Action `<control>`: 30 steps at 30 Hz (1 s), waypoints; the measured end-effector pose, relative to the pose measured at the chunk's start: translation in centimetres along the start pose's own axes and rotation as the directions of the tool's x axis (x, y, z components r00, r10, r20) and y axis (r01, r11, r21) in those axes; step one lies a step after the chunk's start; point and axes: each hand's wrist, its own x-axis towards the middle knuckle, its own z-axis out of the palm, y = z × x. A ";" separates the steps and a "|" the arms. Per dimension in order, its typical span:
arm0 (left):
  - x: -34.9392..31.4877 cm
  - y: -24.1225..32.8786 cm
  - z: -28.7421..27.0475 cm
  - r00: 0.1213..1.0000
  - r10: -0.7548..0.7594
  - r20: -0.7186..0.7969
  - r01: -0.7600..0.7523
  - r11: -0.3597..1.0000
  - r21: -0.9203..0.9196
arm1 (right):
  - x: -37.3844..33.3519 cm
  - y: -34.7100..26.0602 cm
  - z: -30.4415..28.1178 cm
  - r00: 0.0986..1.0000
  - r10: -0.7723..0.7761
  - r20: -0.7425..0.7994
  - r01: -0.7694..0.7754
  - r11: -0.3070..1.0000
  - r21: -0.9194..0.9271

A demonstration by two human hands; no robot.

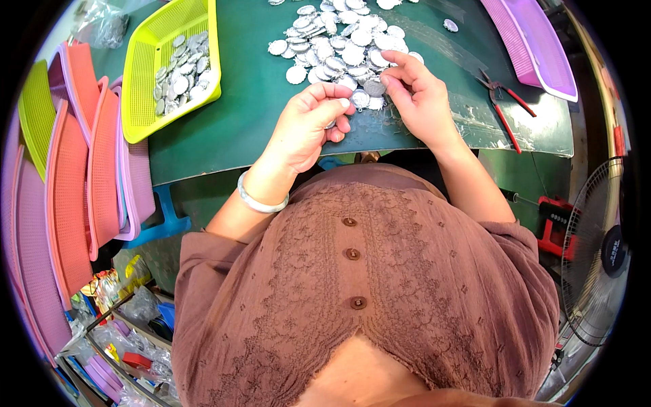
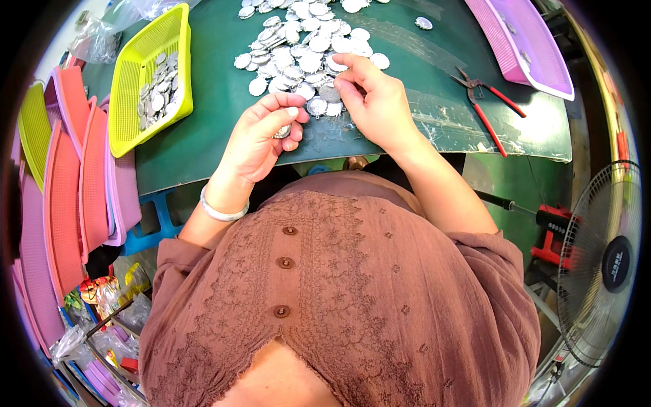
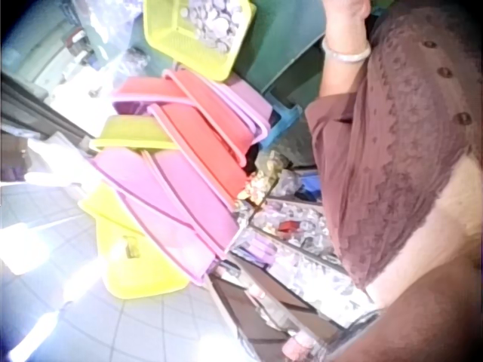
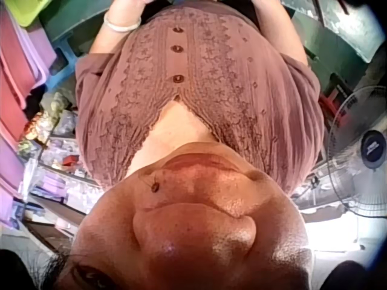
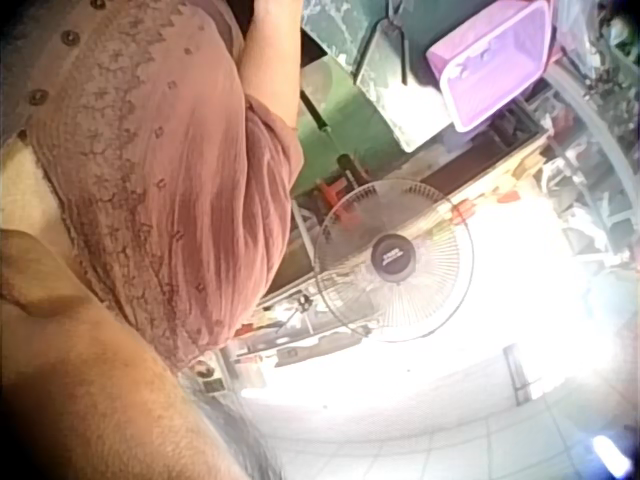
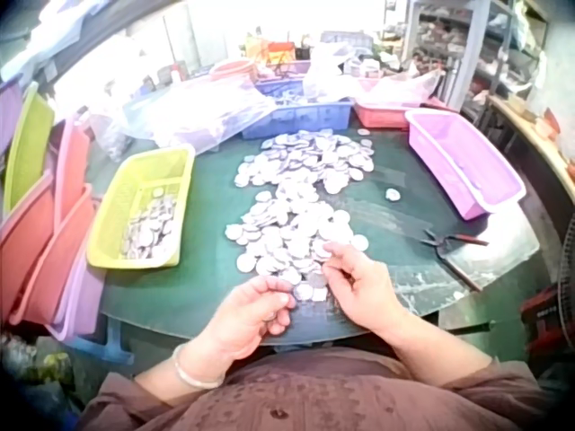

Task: The person picks small silver circular components from a green table and a yellow basket, then joins them by hand. They repeatedly pick, align, and press the pieces together, occasionally transferring them between hands and the table. The task continues throughout the clip with no visible final destination for the assembled items.

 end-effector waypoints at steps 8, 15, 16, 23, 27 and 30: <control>0.2 -0.2 0.8 0.998 -0.037 0.050 0.037 0.999 0.001 | 0.4 -1.8 -0.3 0.941 0.277 0.197 -0.339 0.803 0.491; -0.1 -0.2 0.8 0.994 -0.078 0.071 0.083 0.995 -0.061 | 0.2 -1.7 -0.3 0.907 0.294 0.301 -0.420 0.689 0.591; -0.1 -0.2 0.8 0.994 -0.082 0.072 0.086 0.994 -0.066 | 0.2 -1.7 -0.3 0.904 0.300 0.305 -0.427 0.678 0.598; -0.5 0.1 1.0 0.992 -0.073 0.098 0.083 0.992 -0.097 | 0.3 -1.7 -0.1 0.891 0.317 0.324 -0.454 0.604 0.655; -0.5 0.1 1.0 0.992 -0.060 0.110 0.071 0.993 -0.099 | 0.3 -1.6 -0.1 0.881 0.322 0.346 -0.473 0.581 0.663; -0.5 -0.1 1.0 0.995 -0.063 0.076 0.068 0.996 -0.062 | 0.2 -2.0 0.0 0.875 0.338 0.347 -0.484 0.569 0.665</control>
